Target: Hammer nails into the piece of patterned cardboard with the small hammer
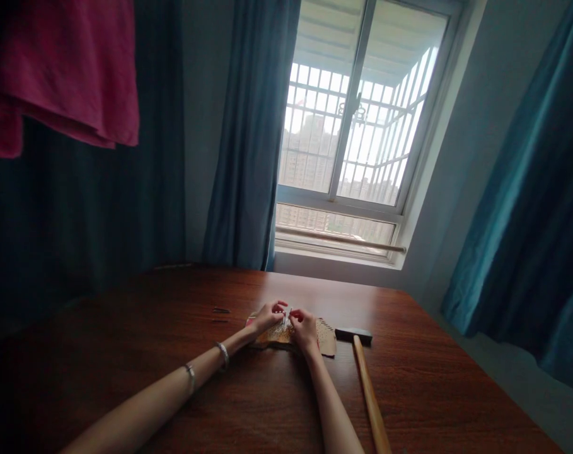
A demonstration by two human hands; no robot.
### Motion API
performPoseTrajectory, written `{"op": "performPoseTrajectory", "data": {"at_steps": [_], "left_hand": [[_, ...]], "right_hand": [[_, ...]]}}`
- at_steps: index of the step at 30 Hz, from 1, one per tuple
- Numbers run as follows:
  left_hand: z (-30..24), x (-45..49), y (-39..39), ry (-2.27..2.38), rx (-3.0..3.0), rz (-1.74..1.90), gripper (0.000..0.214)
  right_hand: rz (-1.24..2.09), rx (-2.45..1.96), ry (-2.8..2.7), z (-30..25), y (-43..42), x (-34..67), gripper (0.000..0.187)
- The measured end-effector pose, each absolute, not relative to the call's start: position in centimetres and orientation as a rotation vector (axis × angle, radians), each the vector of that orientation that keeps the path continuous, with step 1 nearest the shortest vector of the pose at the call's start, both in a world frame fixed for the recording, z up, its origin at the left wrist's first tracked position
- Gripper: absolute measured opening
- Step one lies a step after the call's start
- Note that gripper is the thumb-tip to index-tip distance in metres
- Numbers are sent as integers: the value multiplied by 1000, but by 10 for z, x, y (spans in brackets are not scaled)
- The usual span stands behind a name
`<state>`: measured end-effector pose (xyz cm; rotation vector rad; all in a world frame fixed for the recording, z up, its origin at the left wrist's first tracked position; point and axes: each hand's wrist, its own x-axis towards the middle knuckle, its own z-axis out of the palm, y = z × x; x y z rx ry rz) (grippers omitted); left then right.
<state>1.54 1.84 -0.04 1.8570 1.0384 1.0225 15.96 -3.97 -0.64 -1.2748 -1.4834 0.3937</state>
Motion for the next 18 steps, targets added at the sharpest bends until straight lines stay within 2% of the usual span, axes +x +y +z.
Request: {"op": "performPoseTrajectory", "data": {"at_steps": [18], "left_hand": [[4, 21, 11, 988, 1844, 1025, 32]], "right_hand": [[350, -1315, -1515, -6, -45, 158, 21]]}}
